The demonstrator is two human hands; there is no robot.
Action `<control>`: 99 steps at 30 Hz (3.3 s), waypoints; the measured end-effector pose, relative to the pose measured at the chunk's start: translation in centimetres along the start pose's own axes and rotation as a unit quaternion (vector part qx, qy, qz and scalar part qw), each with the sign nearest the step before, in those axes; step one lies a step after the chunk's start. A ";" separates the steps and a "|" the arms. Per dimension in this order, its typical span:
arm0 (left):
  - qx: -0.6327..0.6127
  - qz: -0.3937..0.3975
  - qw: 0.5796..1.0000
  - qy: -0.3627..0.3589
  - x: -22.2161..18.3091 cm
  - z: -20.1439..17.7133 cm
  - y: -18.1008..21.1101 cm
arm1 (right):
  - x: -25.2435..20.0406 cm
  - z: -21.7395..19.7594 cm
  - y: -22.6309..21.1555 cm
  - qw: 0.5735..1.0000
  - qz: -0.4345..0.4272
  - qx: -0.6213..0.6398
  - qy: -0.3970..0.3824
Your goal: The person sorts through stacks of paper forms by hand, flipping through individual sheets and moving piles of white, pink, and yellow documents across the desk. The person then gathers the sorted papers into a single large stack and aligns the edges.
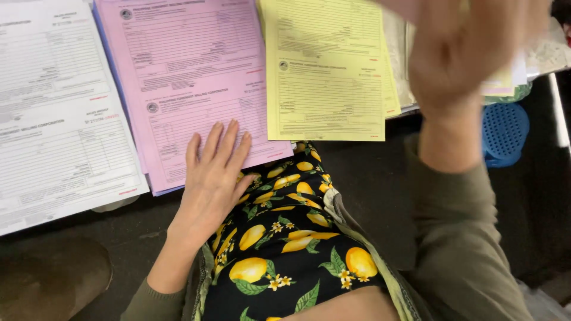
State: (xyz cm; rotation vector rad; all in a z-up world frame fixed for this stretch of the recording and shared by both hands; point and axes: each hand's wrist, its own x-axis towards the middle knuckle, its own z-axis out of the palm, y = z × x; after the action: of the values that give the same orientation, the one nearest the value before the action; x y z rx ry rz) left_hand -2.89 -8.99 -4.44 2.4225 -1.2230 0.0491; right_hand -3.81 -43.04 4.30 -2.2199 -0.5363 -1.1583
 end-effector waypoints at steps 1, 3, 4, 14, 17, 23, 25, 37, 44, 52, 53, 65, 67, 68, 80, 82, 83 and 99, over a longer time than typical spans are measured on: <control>-0.002 -0.002 1.000 -0.009 -0.1 0.1 0.0 | 0.7 -0.5 -2.3 0.996 -0.029 -0.073 -0.045; -0.002 -0.012 1.000 -0.016 -0.2 0.0 -0.2 | 0.7 -0.9 -5.7 0.984 -0.063 -0.138 -0.090; -0.009 -0.009 0.999 -0.031 -0.2 -0.1 -0.2 | 0.0 -0.9 -6.9 0.957 -0.070 -0.217 -0.179; -0.159 -0.001 0.987 0.018 -2.4 -2.5 -2.5 | -12.5 -0.4 -5.8 0.919 0.266 -0.131 -0.258; -0.019 -0.064 0.995 0.079 -6.0 -7.5 -5.3 | -15.7 -1.7 -1.8 0.864 0.450 -0.125 -0.188; 0.094 -0.278 0.955 0.053 -12.7 -11.5 -8.1 | -20.3 -2.3 5.1 0.822 0.550 0.145 0.002; 0.085 -0.275 0.955 0.070 -14.3 -11.0 -9.6 | -20.5 -1.9 5.6 0.801 0.554 0.221 0.052; 0.058 -0.247 0.952 0.172 -7.7 -8.6 -8.7 | -16.3 -0.3 2.5 0.757 0.591 0.268 0.074; -0.060 0.025 0.997 0.044 -2.2 -3.9 -2.0 | -15.5 0.6 1.8 0.759 0.616 0.200 0.068; -0.143 -0.086 0.986 -0.012 -3.4 -4.0 -2.7 | -15.2 0.9 1.5 0.746 0.639 0.172 0.073; -0.186 -0.153 0.970 -0.029 -3.1 -4.4 -3.0 | -15.6 0.8 1.8 0.750 0.623 0.208 0.073; -0.225 -0.332 0.910 0.101 -3.3 -2.0 -5.5 | -15.3 0.8 1.8 0.734 0.626 0.251 0.079; -0.222 -0.334 0.909 0.109 -3.5 -1.5 -5.7 | -15.5 0.8 1.9 0.740 0.620 0.251 0.078; -0.220 -0.336 0.908 0.117 -3.6 -1.2 -5.9 | -15.6 0.8 1.9 0.745 0.614 0.250 0.076; -0.062 0.046 0.984 0.162 4.0 -6.4 -0.3 | -5.6 -3.0 -1.8 0.890 0.427 0.157 0.011; -0.078 0.096 0.985 0.118 6.0 -3.6 0.9 | -5.8 -5.6 -1.0 0.944 0.301 0.131 -0.008; -0.089 0.138 0.984 0.075 7.0 -2.3 1.6 | -5.8 -6.9 -0.6 0.979 0.166 0.113 -0.038; -0.053 0.217 0.969 0.103 12.6 6.6 5.5 | -2.9 -2.4 -3.2 0.879 0.187 -0.156 -0.411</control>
State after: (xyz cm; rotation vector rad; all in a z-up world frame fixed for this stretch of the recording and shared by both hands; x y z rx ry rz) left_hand -0.49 -23.97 -5.71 1.9624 -1.5858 0.3441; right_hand -8.68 -42.41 3.96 -2.8917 -0.2071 -0.0511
